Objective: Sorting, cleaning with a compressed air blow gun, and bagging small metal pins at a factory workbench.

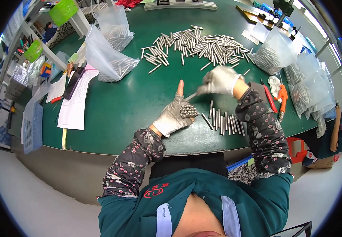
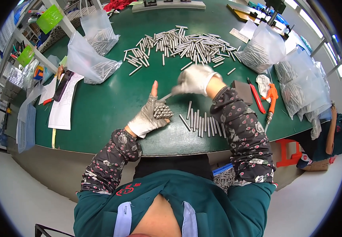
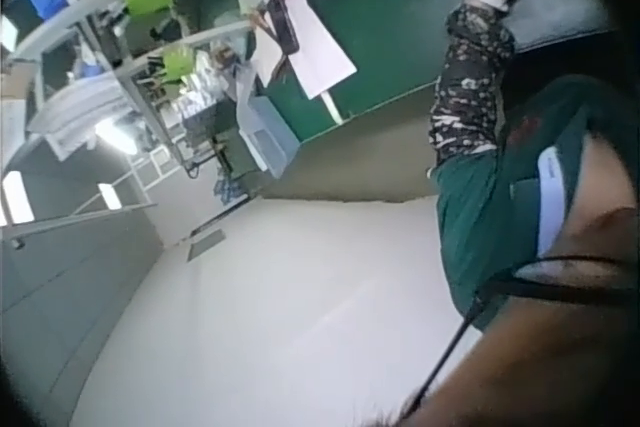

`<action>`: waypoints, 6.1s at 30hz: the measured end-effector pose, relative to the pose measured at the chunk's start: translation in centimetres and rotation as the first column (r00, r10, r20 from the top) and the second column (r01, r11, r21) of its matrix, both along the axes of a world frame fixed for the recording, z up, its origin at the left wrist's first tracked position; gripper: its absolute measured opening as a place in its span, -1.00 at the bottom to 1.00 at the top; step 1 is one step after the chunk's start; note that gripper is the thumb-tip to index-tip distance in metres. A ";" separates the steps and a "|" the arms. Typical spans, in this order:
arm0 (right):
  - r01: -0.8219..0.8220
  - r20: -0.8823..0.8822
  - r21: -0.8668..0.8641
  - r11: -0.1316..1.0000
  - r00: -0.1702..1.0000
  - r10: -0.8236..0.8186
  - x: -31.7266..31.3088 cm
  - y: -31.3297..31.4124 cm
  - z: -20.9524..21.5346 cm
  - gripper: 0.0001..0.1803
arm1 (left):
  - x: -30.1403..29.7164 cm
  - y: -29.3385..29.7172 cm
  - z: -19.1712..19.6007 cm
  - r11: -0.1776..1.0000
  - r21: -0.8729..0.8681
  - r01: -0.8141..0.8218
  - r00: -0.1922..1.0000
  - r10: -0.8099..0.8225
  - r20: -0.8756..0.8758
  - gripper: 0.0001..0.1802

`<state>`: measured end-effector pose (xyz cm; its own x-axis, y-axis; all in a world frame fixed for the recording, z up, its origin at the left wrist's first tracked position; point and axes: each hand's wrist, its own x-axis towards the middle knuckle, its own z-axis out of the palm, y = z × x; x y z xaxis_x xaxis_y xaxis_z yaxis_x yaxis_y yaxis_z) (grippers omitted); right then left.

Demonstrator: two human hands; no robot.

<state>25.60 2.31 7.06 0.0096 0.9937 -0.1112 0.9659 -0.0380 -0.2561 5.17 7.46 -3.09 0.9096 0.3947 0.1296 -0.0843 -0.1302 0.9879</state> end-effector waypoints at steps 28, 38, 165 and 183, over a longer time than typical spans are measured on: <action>0.126 -0.077 -0.054 0.991 0.989 -0.130 0.0 -2.0 -0.4 -0.48 | -0.3 -0.2 0.7 0.997 0.076 -0.010 0.996 0.017 -0.090 0.22; 0.057 -0.169 -0.080 0.995 0.983 -0.070 -2.0 -2.3 -0.5 -0.45 | -0.3 0.3 0.2 0.991 0.128 -0.031 0.997 0.039 -0.065 0.22; 0.311 -0.108 -0.034 0.950 0.943 -0.313 -0.2 -6.6 -1.6 -0.41 | -0.2 -0.3 0.6 0.999 0.012 -0.042 0.997 0.042 -0.067 0.13; 0.421 -0.083 -0.038 0.906 0.903 -0.422 -3.1 -7.5 -0.7 -0.50 | -0.4 -0.3 0.8 0.982 0.028 -0.187 0.982 0.186 0.013 0.09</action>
<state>22.47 -5.15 6.38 0.4166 0.8968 -0.1489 0.8326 -0.4422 -0.3335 4.79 7.19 -2.34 0.8190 0.5533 0.1518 -0.0655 -0.1727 0.9828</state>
